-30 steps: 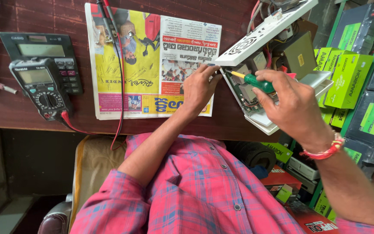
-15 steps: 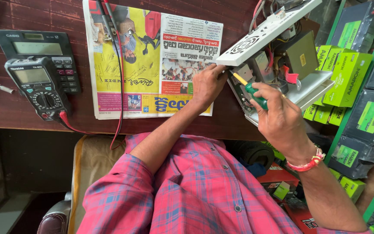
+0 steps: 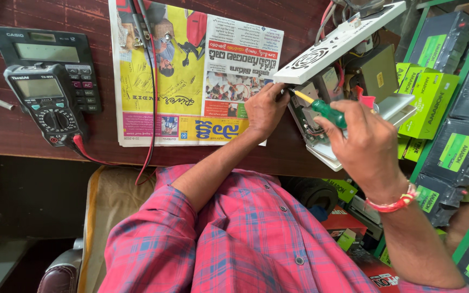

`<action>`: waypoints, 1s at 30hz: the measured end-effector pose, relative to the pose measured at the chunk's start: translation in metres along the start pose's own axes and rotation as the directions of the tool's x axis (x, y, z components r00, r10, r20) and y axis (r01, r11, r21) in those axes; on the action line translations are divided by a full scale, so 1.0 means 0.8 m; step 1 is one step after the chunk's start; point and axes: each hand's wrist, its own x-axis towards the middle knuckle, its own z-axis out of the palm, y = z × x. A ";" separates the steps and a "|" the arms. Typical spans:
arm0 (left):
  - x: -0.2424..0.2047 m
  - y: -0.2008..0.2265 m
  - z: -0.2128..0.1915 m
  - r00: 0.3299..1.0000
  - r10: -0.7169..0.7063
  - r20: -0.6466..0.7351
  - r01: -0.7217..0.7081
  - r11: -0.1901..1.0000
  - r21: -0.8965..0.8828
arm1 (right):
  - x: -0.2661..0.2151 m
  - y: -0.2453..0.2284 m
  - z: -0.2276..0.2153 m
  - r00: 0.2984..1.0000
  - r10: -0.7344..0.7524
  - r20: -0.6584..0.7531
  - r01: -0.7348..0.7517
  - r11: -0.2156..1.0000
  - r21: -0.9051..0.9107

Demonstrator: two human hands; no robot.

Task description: The person uses a screwdriver to remove screws from a white power inverter casing, then manipulates internal wires and components. The person continues to adjust connections and parts inside the open unit throughout the clip.

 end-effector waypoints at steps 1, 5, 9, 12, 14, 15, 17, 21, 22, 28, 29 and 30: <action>-0.001 -0.001 0.000 1.000 -0.005 0.004 0.005 1.000 -0.006 | 0.004 0.000 -0.005 0.999 -0.033 0.000 0.033 0.999 -0.019; 0.001 -0.004 0.002 1.000 -0.003 -0.008 0.003 1.000 -0.028 | 0.017 -0.008 -0.021 0.997 -0.075 0.012 0.075 0.997 -0.032; 0.004 -0.007 -0.002 1.000 0.012 -0.008 -0.012 1.000 -0.015 | 0.014 -0.017 -0.043 1.000 -0.018 0.019 0.019 0.999 -0.039; 0.005 -0.008 -0.002 1.000 0.024 0.019 -0.024 1.000 -0.002 | 0.007 -0.013 -0.049 1.000 -0.007 0.027 0.009 0.998 -0.068; 0.004 -0.009 -0.003 0.999 0.046 0.019 -0.046 0.999 -0.001 | 0.003 -0.008 -0.047 0.999 -0.027 0.023 0.028 0.997 -0.071; 0.004 -0.009 -0.002 0.999 0.045 0.019 -0.045 0.999 -0.001 | 0.002 -0.006 -0.046 0.999 -0.028 0.021 0.030 0.997 -0.066; 0.004 -0.009 -0.001 0.999 0.040 0.017 -0.040 0.999 0.000 | 0.001 -0.002 -0.043 0.999 -0.034 0.018 0.035 0.998 -0.053; 0.003 -0.009 0.001 0.999 0.052 -0.012 -0.051 0.998 0.034 | 0.004 -0.002 -0.038 0.999 -0.051 0.012 0.052 0.997 -0.049; 0.003 -0.008 0.002 0.999 0.052 -0.015 -0.052 0.998 0.034 | 0.005 -0.002 -0.038 0.998 -0.057 0.015 0.058 0.997 -0.045; 0.002 -0.009 -0.001 0.997 0.079 -0.019 -0.078 0.997 0.014 | 0.011 -0.002 -0.036 0.996 -0.079 0.040 0.080 0.996 -0.031; 0.002 -0.009 -0.002 0.996 0.092 -0.022 -0.092 0.996 0.011 | 0.011 -0.002 -0.036 0.996 -0.079 0.042 0.081 0.996 -0.033; 0.003 -0.010 -0.003 0.994 0.108 -0.025 -0.108 0.994 0.009 | 0.011 -0.001 -0.036 0.996 -0.078 0.040 0.079 0.996 -0.030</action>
